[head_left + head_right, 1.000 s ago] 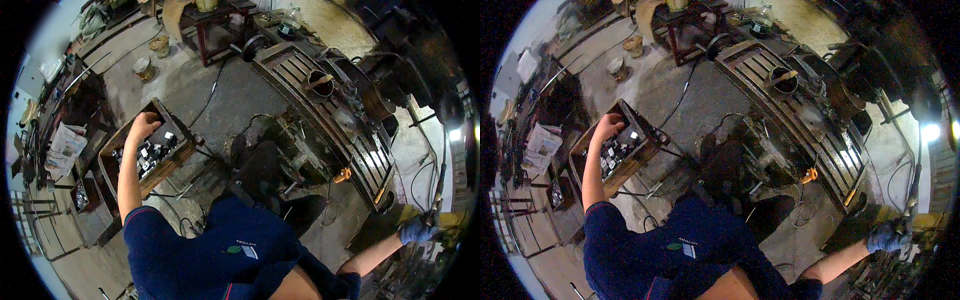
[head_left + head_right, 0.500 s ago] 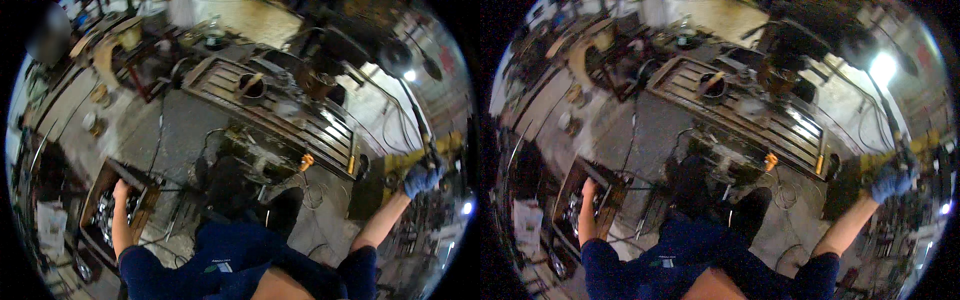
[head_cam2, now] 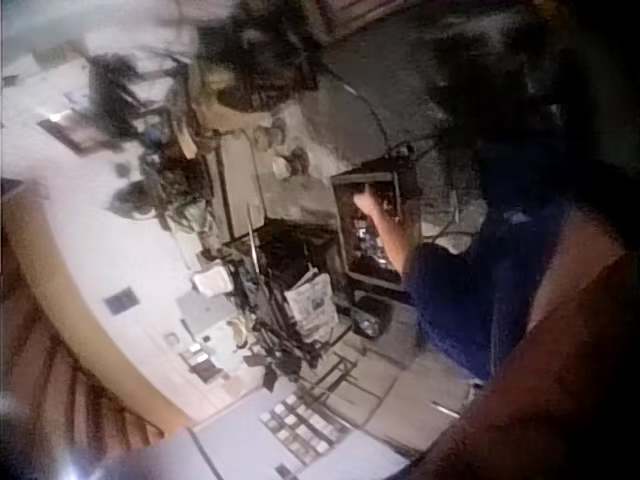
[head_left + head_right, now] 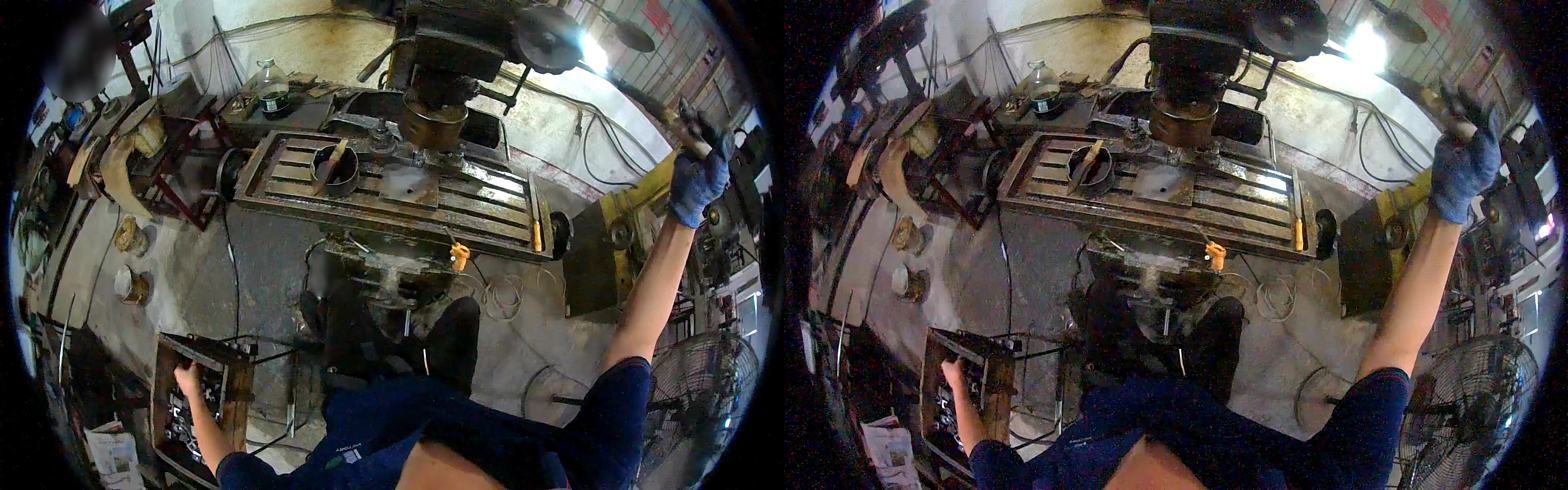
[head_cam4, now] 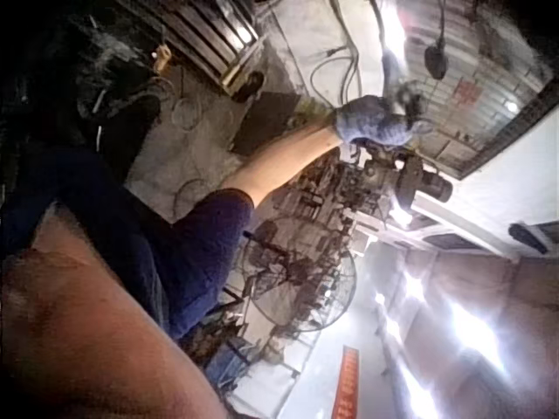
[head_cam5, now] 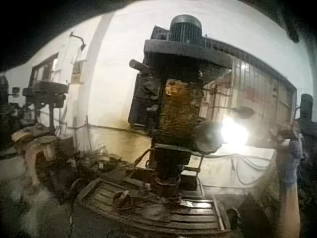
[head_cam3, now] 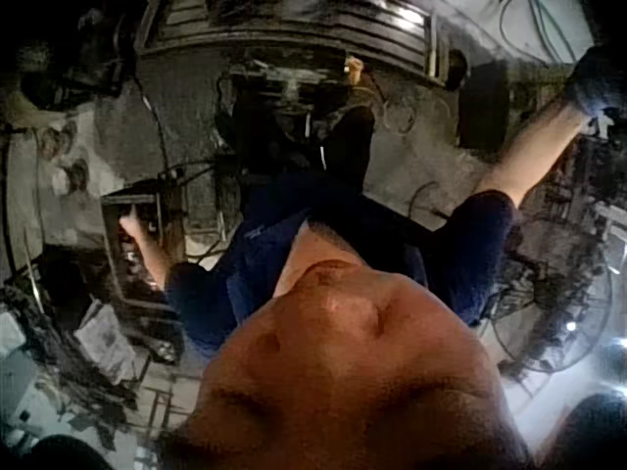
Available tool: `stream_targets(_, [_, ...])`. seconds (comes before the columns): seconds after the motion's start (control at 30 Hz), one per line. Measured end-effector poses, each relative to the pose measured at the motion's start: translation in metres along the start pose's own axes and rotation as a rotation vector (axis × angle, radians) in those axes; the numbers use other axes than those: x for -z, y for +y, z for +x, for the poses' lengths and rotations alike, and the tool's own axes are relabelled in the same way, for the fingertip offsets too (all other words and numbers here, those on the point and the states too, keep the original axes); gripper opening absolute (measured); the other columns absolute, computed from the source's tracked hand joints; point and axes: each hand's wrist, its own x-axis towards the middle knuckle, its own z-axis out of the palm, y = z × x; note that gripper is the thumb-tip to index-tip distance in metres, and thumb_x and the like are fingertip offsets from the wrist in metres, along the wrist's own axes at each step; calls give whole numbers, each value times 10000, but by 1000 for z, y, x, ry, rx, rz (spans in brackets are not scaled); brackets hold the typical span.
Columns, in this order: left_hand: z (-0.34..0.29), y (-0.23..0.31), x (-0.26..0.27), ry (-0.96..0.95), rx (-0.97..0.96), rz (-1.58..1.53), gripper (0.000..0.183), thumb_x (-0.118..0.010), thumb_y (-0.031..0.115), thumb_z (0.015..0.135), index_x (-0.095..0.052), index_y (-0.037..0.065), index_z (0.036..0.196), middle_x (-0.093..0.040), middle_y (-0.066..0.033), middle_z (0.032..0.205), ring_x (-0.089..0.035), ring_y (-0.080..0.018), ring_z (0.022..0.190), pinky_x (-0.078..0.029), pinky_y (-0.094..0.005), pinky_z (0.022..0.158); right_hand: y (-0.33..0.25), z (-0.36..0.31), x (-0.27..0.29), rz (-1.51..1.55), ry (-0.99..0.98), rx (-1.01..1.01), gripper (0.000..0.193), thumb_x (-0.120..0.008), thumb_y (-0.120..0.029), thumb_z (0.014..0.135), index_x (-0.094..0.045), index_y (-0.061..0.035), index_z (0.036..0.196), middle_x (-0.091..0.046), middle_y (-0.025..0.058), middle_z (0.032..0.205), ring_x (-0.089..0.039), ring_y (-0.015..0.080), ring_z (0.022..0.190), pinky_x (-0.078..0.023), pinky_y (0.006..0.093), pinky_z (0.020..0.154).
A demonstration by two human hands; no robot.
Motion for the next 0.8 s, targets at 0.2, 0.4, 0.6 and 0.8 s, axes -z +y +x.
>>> stream_targets(0.2, [-12, 48, 78, -129, 311, -1021, 182, -569, 266, 807, -539, 92, 851, -519, -9, 696, -504, -117, 583, -382, -261, 472, -55, -63, 25, -186, -56, -175, 271, -490, -139, 873, -550, 18, 1086, -592, 147, 1030, -579, 206, 815, -491, 302, 713])
stream_targets(0.4, [-16, 176, 106, -374, 159, -1446, 283, -563, 312, 823, -556, 95, 1004, -565, -12, 851, -521, -152, 707, -425, -308, 649, -143, -315, 6, 526, -838, -1394, 253, -658, -212, 738, -660, 0, 876, -603, -7, 785, -514, 91, 703, -424, 261, 617])
stream_targets(0.6, [-98, 350, 76, -579, -11, -1698, 302, -534, 217, 802, -524, 61, 1061, -565, -61, 879, -494, -216, 581, -464, -405, 705, -177, -481, -56, 791, -1123, -1687, 416, -670, -324, 772, -579, -18, 1038, -609, 39, 907, -521, 127, 812, -429, 280, 757])
stream_targets(0.8, [-156, 423, -13, -1179, -217, -1500, 318, -536, 111, 773, -491, 23, 1076, -548, -118, 844, -567, -236, 663, -498, -432, 624, -219, -452, -50, 600, -1084, -1629, 620, -686, -343, 725, -441, 4, 1177, -551, 162, 1057, -528, 268, 961, -425, 354, 851])
